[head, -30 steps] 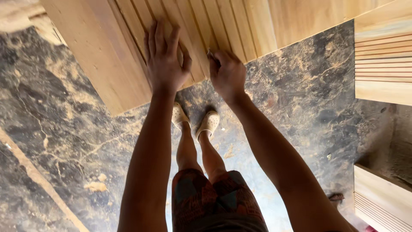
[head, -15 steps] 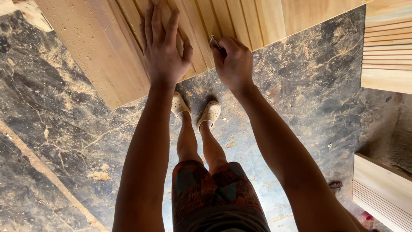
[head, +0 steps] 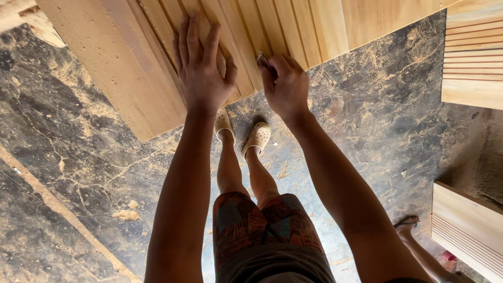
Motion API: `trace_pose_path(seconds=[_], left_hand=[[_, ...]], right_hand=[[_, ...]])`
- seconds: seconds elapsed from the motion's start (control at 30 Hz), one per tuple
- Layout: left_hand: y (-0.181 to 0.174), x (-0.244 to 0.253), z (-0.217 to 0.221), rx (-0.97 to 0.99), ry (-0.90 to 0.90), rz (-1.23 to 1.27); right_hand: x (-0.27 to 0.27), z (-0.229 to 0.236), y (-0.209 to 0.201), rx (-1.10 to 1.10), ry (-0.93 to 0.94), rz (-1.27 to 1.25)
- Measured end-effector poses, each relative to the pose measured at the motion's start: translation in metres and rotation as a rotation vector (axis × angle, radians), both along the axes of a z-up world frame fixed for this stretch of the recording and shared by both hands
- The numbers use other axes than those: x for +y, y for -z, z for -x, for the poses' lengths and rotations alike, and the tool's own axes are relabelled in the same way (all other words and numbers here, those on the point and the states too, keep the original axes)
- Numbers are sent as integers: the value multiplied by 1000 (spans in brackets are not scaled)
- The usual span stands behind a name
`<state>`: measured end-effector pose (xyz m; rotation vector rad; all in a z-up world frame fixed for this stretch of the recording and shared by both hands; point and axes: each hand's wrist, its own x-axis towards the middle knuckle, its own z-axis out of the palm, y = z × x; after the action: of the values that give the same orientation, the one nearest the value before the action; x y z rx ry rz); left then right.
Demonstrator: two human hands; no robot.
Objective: The person sands a large wooden panel with parallel grooves using a sanding block. They move the block back and forth along the grooves, holding the panel with the other hand. The work continues across the surface of the panel.
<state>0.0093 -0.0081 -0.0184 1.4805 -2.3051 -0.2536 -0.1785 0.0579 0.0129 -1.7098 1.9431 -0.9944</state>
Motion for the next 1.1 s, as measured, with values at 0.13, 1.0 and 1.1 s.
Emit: trace_pose_path(seconds=[0.13,1.0,1.1], left_hand=[[-7,-2,1,16,-10,-51],[-26,-7,4,65,-52,-211],[-22,-8,1,48,-53,-213]], right_hand=[[7,1,-5,-75,3,42],[-1,-56,-20,44,108,41],[23,-55,-13,57,157,-43]])
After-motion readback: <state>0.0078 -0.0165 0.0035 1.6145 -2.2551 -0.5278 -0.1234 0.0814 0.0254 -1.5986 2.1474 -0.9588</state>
